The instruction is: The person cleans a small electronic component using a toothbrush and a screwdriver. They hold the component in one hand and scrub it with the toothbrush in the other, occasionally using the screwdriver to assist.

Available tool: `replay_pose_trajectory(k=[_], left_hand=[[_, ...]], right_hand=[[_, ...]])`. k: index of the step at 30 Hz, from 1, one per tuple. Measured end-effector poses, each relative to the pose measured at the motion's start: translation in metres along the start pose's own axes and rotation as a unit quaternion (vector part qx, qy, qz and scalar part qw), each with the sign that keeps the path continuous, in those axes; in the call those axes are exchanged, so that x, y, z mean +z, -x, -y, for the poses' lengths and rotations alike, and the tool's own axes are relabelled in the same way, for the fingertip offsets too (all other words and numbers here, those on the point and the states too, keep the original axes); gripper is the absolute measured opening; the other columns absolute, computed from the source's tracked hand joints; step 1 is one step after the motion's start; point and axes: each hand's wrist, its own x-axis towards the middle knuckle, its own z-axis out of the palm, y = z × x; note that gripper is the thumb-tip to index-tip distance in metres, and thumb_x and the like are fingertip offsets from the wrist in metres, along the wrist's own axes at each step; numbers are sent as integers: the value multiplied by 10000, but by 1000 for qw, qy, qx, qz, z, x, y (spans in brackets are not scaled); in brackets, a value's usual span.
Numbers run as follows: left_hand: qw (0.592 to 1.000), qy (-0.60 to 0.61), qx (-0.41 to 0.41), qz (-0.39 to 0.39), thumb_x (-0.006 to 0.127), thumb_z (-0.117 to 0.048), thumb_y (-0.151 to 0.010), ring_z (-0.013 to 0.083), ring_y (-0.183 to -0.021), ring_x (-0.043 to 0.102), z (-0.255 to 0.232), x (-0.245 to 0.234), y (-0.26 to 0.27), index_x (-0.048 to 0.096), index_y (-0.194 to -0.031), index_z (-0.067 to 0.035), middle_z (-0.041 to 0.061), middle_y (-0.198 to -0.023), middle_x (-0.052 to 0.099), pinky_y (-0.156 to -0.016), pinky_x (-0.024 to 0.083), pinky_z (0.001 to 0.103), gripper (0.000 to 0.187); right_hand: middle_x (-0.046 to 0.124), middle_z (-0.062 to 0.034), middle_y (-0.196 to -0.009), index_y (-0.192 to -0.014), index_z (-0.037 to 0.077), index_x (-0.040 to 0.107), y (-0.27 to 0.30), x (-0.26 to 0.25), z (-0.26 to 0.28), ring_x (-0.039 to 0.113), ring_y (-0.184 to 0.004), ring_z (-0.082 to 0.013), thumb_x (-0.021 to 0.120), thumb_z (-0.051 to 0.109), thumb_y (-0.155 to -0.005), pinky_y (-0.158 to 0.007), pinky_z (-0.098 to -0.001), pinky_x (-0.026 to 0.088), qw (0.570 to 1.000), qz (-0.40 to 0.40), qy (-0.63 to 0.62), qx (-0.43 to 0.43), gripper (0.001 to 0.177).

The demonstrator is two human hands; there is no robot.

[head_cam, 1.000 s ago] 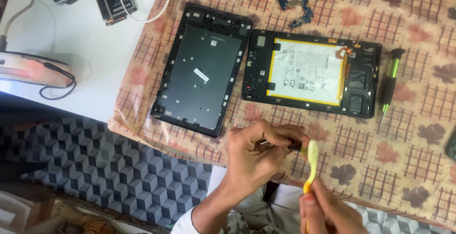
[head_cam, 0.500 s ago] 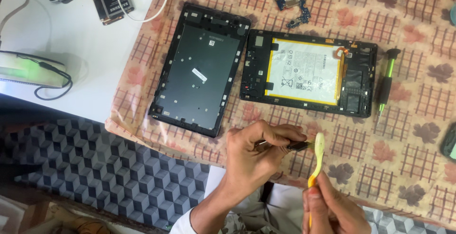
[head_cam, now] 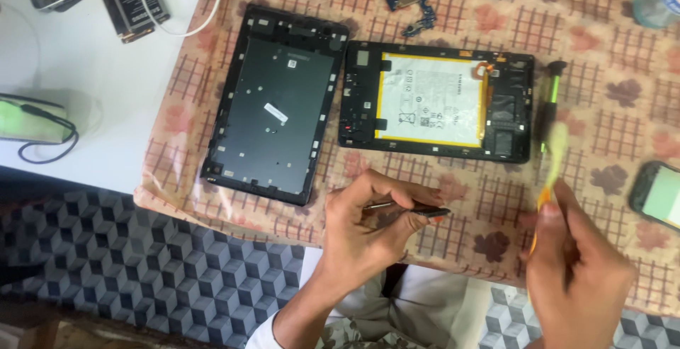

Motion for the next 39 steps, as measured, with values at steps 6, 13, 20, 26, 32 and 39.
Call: replay_pose_trajectory(k=[6, 13, 20, 26, 32, 39], left_hand=[[979, -199, -10, 46, 755, 107, -777, 203, -818, 748, -18, -7, 0, 768, -1060, 6, 114, -1042, 799, -683, 589, 322, 300], [977, -182, 82, 75, 714, 96, -858, 190, -1130, 741, -11, -8, -6, 775, -1069, -41, 83, -1121, 765, -970, 630, 313, 259], [983, -169, 44, 52, 744, 75, -878, 206, -941, 808, -10, -10, 0, 779, -1048, -50, 94, -1063, 798, -825, 669, 287, 214], [979, -169, 102, 53, 629, 146, -911, 244, -1113, 786, -4, -12, 0, 717, -1043, -7, 130, -1162, 775, -966, 657, 320, 220], [991, -110, 70, 27, 665, 96, -990, 233, -1045, 779, -3, -7, 1, 688, -1039, 35, 168, -1137, 762, -896, 664, 316, 82], [994, -94, 47, 27, 659, 100, -990, 229, -1053, 775, 1, -5, -2, 673, -1035, 49, 175, -1157, 751, -903, 674, 301, 69]], right_hand=[[707, -206, -1081, -1315, -68, 702, -40, -5, 24, 696, -816, -223, 622, -22, -1126, -686, -315, 548, 972, -72, 106, -198, 210], [708, -263, -974, -1093, -111, 685, -85, 7, 20, 691, -737, -361, 745, -32, -925, -656, -451, 536, 961, -14, 210, -180, 196], [610, -212, -1046, -1271, -122, 463, -53, -6, 18, 636, -853, -264, 597, -15, -1135, -756, -336, 583, 981, 17, -162, -107, 219], [649, -208, -996, -1152, 2, 456, 18, 41, 1, 707, -832, -254, 689, 8, -1035, -796, -411, 660, 820, -11, -549, -163, 261], [688, -289, -932, -1126, -88, 534, 31, 69, -10, 727, -792, -331, 641, 49, -966, -807, -493, 634, 735, 103, -665, -90, 236], [676, -257, -922, -1093, -113, 589, 43, 65, -11, 718, -797, -315, 645, -21, -1054, -800, -502, 650, 810, 63, -577, -81, 115]])
